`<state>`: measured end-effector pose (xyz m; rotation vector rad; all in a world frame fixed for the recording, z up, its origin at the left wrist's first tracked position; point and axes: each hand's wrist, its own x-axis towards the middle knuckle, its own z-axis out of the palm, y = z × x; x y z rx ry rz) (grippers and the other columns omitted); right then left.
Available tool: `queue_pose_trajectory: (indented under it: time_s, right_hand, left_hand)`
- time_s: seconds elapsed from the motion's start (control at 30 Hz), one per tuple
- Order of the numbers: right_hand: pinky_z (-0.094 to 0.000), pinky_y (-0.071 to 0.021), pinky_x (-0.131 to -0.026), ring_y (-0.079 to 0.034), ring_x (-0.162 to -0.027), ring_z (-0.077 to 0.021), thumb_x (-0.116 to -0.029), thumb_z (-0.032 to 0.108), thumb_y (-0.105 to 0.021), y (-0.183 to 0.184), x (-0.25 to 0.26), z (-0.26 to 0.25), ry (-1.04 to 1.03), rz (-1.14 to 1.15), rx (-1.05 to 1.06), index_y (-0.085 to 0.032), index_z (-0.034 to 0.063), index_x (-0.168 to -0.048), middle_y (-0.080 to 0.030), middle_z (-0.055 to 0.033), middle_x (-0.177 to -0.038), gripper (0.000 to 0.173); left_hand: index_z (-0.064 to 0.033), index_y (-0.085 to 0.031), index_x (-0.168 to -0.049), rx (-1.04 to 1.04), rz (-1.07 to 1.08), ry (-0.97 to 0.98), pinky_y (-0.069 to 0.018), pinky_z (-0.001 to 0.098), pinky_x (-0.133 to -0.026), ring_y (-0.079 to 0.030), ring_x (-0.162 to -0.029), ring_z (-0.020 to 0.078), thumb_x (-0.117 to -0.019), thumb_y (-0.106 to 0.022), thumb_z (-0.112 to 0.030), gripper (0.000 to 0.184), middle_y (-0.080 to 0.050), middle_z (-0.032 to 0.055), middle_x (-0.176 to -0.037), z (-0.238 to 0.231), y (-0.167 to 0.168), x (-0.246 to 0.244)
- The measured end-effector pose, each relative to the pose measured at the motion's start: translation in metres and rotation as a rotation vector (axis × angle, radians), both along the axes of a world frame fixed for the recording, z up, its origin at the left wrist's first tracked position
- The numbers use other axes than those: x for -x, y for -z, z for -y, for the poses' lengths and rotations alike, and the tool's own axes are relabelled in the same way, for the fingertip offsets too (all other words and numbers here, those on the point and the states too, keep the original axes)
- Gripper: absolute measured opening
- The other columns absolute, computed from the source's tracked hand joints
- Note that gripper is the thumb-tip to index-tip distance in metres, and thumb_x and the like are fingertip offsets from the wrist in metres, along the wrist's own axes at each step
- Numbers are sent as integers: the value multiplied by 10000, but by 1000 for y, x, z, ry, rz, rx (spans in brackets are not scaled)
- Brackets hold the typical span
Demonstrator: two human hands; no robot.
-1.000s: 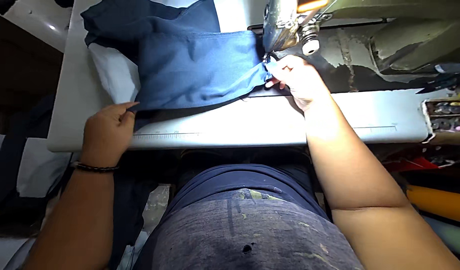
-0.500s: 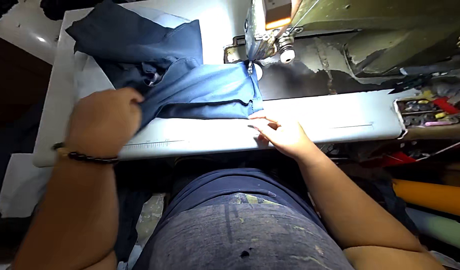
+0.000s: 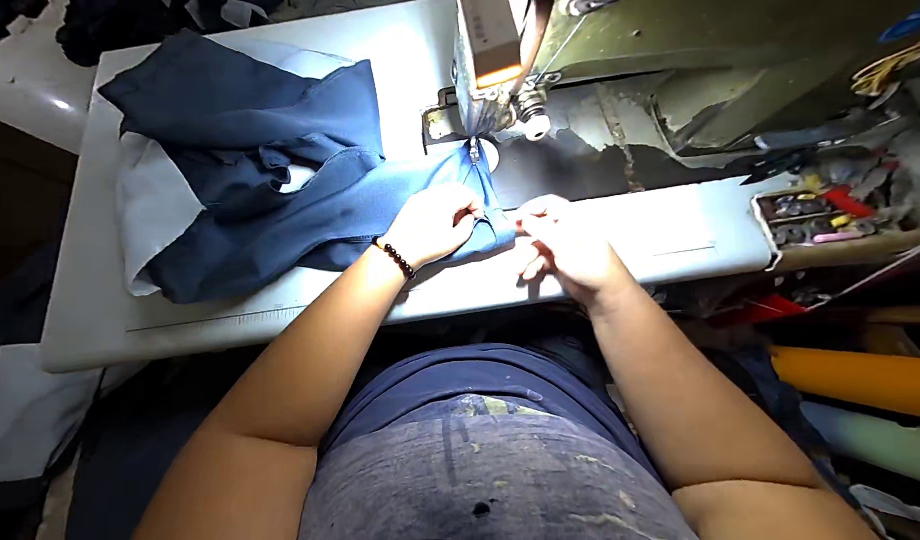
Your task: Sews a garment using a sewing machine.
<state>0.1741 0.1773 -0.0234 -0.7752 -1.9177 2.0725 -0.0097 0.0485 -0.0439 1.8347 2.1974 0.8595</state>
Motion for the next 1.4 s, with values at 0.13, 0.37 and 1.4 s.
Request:
queue_pose_trajectory:
  time_s: [0.13, 0.37, 1.4]
  right_hand:
    - [-223, -492, -429, -561, -458, -70, -1089, 167, -494, -7, 28, -26, 11, 268, -269, -613, 34, -1023, -628, -28, -695, 191]
    - [-230, -439, -410, -483, -410, -84, -1120, 340, -412, -14, 41, -25, -103, 393, -301, -578, 60, -890, -509, -9, -580, 398]
    - [-537, -508, -638, -689, -830, -372, -1016, 209, -503, -9, 36, 8, -155, 496, -1117, -611, 2, -831, -650, -188, -820, 298]
  left_hand:
    - [-40, -760, -1114, -32, 93, 35, -521, 417, -933, -646, -1069, 262, -954, -571, -38, 248, -675, 151, -1100, -2, 1, -1]
    - [-61, -713, -1289, -55, 107, 127, -429, 538, -1008, -583, -1235, 287, -890, -487, 22, 466, -667, 133, -1278, 5, 4, -8]
    - [-96, -671, -1359, 31, -163, 81, -365, 586, -1088, -562, -1291, 348, -900, -519, -168, 489, -660, 158, -1293, 22, 5, -26]
